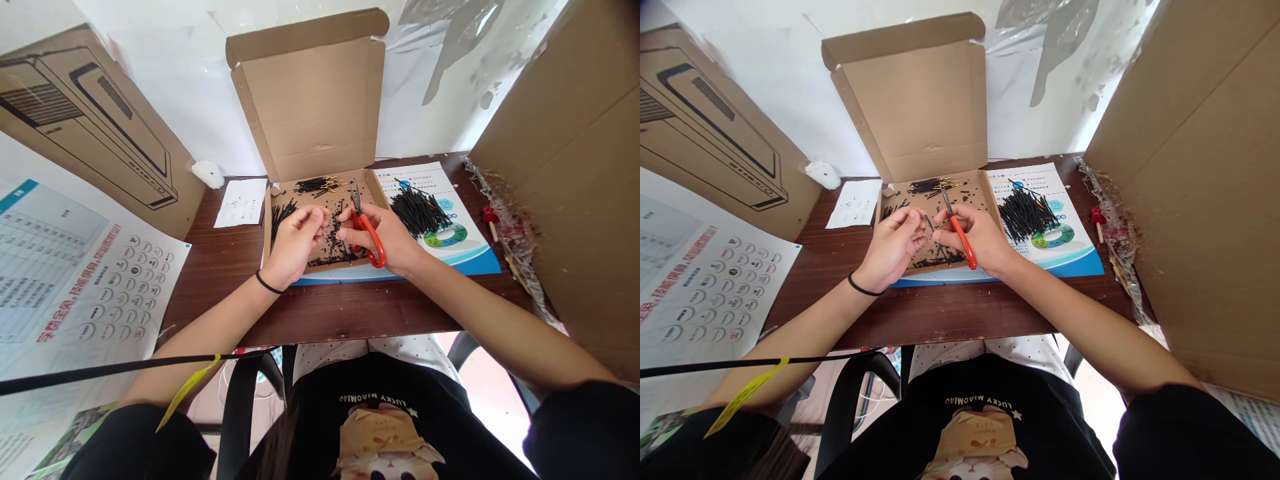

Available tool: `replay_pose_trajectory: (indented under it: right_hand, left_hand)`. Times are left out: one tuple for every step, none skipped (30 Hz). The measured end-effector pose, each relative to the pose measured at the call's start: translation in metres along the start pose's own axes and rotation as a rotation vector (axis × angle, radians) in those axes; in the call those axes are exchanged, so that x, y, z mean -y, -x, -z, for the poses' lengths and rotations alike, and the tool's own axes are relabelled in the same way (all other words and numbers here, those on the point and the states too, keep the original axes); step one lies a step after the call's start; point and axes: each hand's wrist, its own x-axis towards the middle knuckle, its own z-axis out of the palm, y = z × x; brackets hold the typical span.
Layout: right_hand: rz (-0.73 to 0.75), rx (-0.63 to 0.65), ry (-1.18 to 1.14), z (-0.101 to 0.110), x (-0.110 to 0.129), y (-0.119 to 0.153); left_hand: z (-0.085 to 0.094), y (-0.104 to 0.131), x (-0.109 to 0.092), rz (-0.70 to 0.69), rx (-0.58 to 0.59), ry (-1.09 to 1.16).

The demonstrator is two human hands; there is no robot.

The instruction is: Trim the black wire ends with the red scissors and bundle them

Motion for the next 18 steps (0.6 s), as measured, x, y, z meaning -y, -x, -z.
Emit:
replay_pose_trajectory:
  right_hand:
    - [-0.008, -0.005, 0.005, 0.000, 0.000, 0.000]
    - [-0.015, -0.010, 0.008, 0.000, 0.001, 0.001]
    - [-0.019, -0.011, 0.007, 0.000, 0.001, 0.001]
    - [-0.018, -0.007, 0.004, -0.001, 0.001, 0.001]
    - [-0.014, 0.001, 0.001, -0.001, 0.001, 0.002]
    - [-0.009, 0.014, 0.000, -0.001, 0.002, 0.002]
    - [-0.003, 0.028, 0.001, -0.001, 0.002, 0.002]
    - [0.002, 0.040, 0.007, -0.001, 0.002, 0.002]
    - [0.005, 0.048, 0.014, -0.001, 0.003, 0.002]
    - [0.007, 0.050, 0.022, -0.001, 0.003, 0.002]
    - [0.008, 0.048, 0.027, -0.001, 0.003, 0.002]
    - [0.008, 0.041, 0.030, -0.001, 0.003, 0.002]
    - [0.007, 0.031, 0.032, -0.001, 0.004, 0.002]
    - [0.005, 0.020, 0.033, -0.001, 0.004, 0.001]
    - [0.000, 0.010, 0.033, 0.000, 0.004, 0.001]
    - [-0.005, 0.003, 0.032, 0.000, 0.004, 0.001]
    - [-0.009, -0.001, 0.030, 0.001, 0.004, 0.001]
    - [-0.013, -0.004, 0.026, 0.001, 0.003, 0.001]
  left_hand:
    - [0.002, -0.001, -0.001, -0.028, -0.032, -0.065]
    - [0.003, -0.002, -0.001, -0.069, -0.058, -0.139]
    - [0.004, -0.002, -0.002, -0.118, -0.076, -0.211]
    - [0.005, -0.001, -0.003, -0.167, -0.079, -0.272]
    - [0.005, -0.001, -0.004, -0.214, -0.072, -0.317]
    - [0.004, 0.000, -0.005, -0.253, -0.060, -0.350]
    - [0.004, 0.001, -0.006, -0.280, -0.049, -0.373]
    - [0.003, 0.002, -0.006, -0.292, -0.042, -0.387]
    - [0.003, 0.002, -0.006, -0.289, -0.038, -0.392]
    - [0.003, 0.002, -0.005, -0.271, -0.038, -0.388]
    - [0.004, 0.000, -0.004, -0.245, -0.045, -0.374]
    - [0.005, -0.001, -0.003, -0.215, -0.056, -0.351]
    - [0.006, -0.004, -0.001, -0.192, -0.076, -0.325]
    - [0.008, -0.006, 0.000, -0.181, -0.111, -0.301]
    - [0.010, -0.009, 0.001, -0.179, -0.150, -0.289]
    - [0.013, -0.011, 0.002, -0.184, -0.182, -0.294]
    - [0.015, -0.012, 0.002, -0.195, -0.205, -0.318]
    - [0.017, -0.013, 0.002, -0.205, -0.215, -0.359]
